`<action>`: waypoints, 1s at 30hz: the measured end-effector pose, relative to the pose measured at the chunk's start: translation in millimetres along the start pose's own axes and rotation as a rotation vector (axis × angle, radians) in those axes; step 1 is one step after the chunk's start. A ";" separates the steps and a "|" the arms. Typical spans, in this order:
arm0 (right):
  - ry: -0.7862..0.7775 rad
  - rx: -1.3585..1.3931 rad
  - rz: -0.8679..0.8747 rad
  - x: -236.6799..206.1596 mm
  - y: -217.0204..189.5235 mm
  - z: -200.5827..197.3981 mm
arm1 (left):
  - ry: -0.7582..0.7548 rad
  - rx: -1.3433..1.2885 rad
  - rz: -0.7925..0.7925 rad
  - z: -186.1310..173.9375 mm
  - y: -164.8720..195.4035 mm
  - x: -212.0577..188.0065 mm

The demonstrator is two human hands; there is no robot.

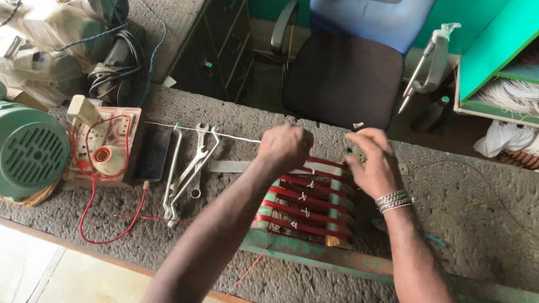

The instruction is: The person winds red enameled copper wire back and forth around a slotted coil former on a workbench, guiding the wire by hand and occasionally using pliers. They rotate and reposition the coil, tighten the windings, and tie the wound coil with white string.

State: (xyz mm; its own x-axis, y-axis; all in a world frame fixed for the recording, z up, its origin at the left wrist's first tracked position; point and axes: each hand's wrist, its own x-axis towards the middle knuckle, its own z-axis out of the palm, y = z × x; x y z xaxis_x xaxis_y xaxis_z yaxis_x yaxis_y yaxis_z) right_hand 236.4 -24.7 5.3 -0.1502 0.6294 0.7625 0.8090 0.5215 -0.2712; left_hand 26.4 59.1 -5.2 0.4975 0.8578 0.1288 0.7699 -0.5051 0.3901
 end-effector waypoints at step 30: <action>-0.660 0.460 0.918 29.7 20.0 84.7 | -0.057 0.046 0.180 -13.7 9.8 -3.8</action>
State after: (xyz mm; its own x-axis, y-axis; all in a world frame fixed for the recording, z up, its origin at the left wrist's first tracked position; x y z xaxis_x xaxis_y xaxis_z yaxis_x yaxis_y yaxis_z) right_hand 200.0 53.2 -27.2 0.0035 0.9731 -0.2304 0.5096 -0.2000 -0.8369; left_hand 26.5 52.2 10.6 0.6501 0.7468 0.1404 0.6830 -0.6552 0.3227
